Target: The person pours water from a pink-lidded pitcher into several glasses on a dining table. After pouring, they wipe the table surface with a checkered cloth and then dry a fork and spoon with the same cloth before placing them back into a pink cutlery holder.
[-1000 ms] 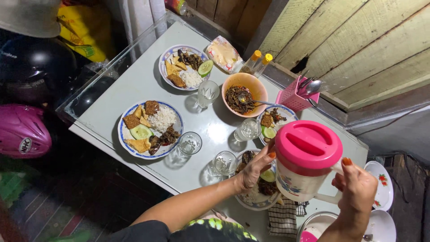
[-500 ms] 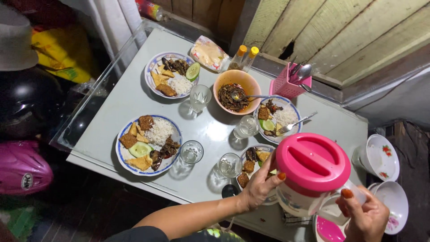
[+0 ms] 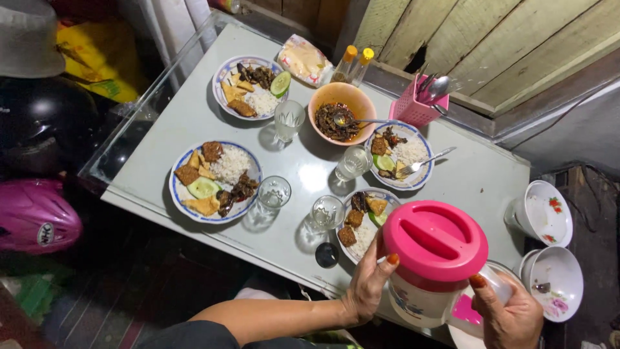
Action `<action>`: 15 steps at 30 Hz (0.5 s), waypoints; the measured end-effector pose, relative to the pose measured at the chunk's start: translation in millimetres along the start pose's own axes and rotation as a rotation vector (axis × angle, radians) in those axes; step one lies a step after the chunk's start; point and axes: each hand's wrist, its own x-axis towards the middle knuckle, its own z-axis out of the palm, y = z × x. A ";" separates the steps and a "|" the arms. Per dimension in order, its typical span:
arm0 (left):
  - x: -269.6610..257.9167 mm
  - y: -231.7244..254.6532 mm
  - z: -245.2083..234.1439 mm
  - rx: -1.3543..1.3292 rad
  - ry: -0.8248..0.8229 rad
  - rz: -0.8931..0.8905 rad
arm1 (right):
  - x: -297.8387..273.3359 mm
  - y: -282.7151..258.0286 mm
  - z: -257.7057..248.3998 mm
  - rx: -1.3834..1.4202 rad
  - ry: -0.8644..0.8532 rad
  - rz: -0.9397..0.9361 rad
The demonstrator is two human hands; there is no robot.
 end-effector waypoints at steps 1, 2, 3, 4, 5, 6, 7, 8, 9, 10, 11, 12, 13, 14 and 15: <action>-5.2 -4.2 -0.5 0.001 0.003 0.000 | -3.2 -1.7 -0.3 0.000 -0.003 0.000; -8.7 -8.7 0.2 0.022 0.036 -0.004 | -3.8 -4.6 -1.8 -0.038 -0.035 -0.021; -12.5 -12.9 0.2 0.042 0.070 -0.008 | -4.9 -7.7 -2.6 -0.075 -0.067 -0.041; -17.5 -11.9 2.4 0.041 0.081 -0.002 | -8.2 -14.9 -1.3 -0.078 -0.078 -0.048; -22.7 -10.5 4.1 0.008 0.088 -0.006 | -12.1 -22.5 0.4 -0.042 -0.076 -0.035; -26.7 -7.7 4.7 -0.021 0.098 -0.007 | -14.6 -31.0 4.2 -0.002 -0.079 -0.023; -29.3 -5.1 5.7 -0.019 0.111 0.001 | -13.7 -28.5 3.3 -0.001 -0.094 -0.030; -32.1 -2.7 6.3 -0.032 0.111 0.011 | -13.5 -25.7 2.4 -0.039 -0.098 -0.017; -34.9 -0.4 6.4 -0.044 0.110 0.020 | -13.2 -22.9 2.0 -0.078 -0.103 -0.005; -38.0 -1.5 4.7 -0.042 0.118 0.025 | -13.5 -22.4 3.9 -0.077 -0.112 -0.009; -40.6 -2.0 2.7 -0.062 0.125 0.021 | -13.5 -22.5 6.2 -0.078 -0.127 0.014; -42.7 -1.0 0.7 -0.082 0.125 0.013 | -15.0 -23.8 8.2 -0.078 -0.136 0.041; -47.1 -3.0 -2.4 -0.080 0.127 0.013 | -17.2 -23.1 10.6 -0.076 -0.138 0.041; -48.6 -5.3 -5.5 -0.091 0.140 -0.006 | -17.3 -23.1 12.9 -0.042 -0.182 0.010; -49.6 -7.3 -8.9 -0.101 0.152 -0.026 | -17.0 -23.5 15.7 -0.007 -0.226 -0.021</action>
